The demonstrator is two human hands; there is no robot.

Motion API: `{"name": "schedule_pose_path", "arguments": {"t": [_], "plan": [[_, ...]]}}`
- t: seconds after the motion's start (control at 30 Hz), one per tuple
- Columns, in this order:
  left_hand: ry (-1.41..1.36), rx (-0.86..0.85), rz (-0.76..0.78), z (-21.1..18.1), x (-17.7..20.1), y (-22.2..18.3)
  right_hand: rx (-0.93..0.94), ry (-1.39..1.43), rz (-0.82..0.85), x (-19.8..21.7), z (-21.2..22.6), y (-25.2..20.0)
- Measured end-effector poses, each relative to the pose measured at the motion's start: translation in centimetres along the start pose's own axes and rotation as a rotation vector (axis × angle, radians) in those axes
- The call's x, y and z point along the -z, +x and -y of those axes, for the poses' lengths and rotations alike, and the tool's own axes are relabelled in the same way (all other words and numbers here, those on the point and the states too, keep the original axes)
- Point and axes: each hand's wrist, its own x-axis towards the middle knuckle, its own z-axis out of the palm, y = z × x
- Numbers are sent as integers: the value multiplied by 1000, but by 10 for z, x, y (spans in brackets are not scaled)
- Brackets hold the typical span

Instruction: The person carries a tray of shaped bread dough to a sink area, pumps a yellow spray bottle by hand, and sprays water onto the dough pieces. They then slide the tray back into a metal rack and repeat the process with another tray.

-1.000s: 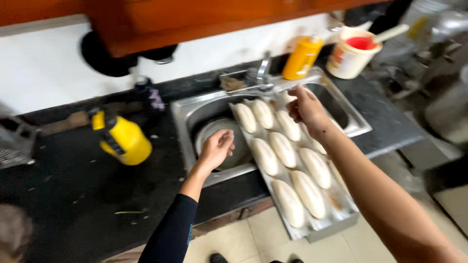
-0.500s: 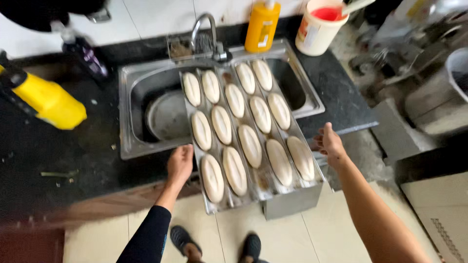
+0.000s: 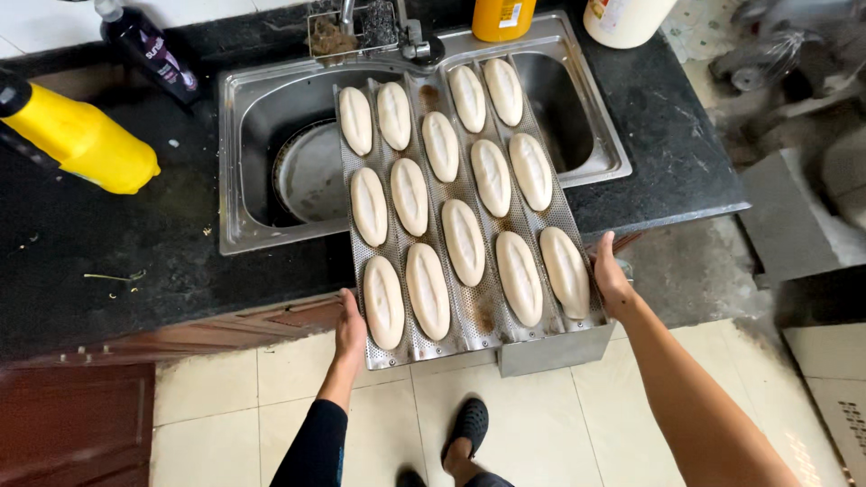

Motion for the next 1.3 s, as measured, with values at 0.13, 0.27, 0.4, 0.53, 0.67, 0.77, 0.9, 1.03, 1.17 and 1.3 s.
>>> {"name": "schedule_pose_path", "arguments": {"t": [0.13, 0.27, 0.4, 0.53, 0.67, 0.77, 0.9, 1.03, 1.17, 1.3], "plan": [[-75, -9, -25, 1, 3, -3, -43, 8, -33, -15, 13, -25], [-66, -35, -37, -10, 17, -26, -33, 6, -70, -33, 8, -68], [-39, 10, -24, -39, 32, -45, 17, 40, -88, -45, 1, -105], [-15, 124, 19, -54, 40, -54, 86, 30, -172, -47, -24, -145], [-9, -118, 173, -58, 40, -48, 127, 191, -230, -48, -61, -199], [78, -88, 277, -54, 32, -51, 157, 266, -328, -47, -93, -248], [162, -75, 432, -71, -5, -70, 147, 339, -549, -36, -130, -321], [229, -164, 660, -79, -66, -108, 229, 445, -702, -19, -178, -399], [265, -216, 924, -72, -134, -167, 284, 581, -870, -7, -233, -486], [345, -217, 1143, -53, -194, -238, 311, 682, -1035, -8, -285, -575]]}}
